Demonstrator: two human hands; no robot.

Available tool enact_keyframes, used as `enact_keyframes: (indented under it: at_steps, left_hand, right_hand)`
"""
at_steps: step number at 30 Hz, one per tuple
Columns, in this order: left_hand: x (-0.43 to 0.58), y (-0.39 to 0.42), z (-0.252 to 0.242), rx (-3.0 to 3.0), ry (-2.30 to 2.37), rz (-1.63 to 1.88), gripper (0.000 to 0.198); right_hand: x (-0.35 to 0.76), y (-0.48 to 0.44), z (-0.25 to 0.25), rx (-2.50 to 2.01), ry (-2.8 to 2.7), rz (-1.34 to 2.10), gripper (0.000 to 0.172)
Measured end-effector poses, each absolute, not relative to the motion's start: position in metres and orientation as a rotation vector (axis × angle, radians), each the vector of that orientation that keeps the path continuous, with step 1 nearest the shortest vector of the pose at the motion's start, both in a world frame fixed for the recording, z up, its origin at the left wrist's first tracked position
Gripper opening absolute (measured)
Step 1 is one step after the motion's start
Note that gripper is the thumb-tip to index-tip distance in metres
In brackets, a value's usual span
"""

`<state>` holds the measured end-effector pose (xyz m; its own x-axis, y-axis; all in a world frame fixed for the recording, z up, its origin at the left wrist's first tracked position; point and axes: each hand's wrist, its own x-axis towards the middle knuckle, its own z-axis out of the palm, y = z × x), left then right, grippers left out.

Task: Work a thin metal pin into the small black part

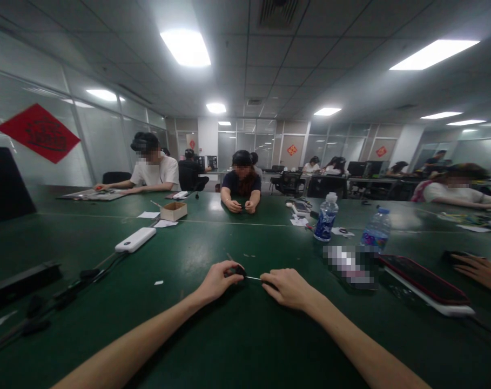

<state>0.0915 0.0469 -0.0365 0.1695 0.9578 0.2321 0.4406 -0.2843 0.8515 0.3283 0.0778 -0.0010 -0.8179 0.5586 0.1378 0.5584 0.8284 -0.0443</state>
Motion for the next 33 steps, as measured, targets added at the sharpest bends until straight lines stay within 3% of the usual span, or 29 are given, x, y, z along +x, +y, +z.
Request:
enact_keyframes:
  at_steps: [9, 14, 21, 33]
  left_hand:
    - [0.092, 0.044, -0.029, 1.851, 1.268, 1.009, 0.026]
    - [0.090, 0.045, -0.028, 1.829, 1.311, 0.988, 0.031]
    - [0.101, 0.033, -0.021, 1.881, 1.199, 0.793, 0.029]
    - [0.095, 0.044, -0.034, 1.458, 1.109, 1.090, 0.046]
  right_hand:
    - [0.328, 0.078, -0.006, -0.842, -2.862, -0.100, 0.030]
    - [0.322, 0.074, -0.012, -0.873, -2.770, 0.034, 0.028]
    - [0.329, 0.099, -0.013, -1.031, -2.050, 0.232, 0.028]
    - [0.323, 0.077, -0.010, -0.771, -2.686, 0.134, 0.026]
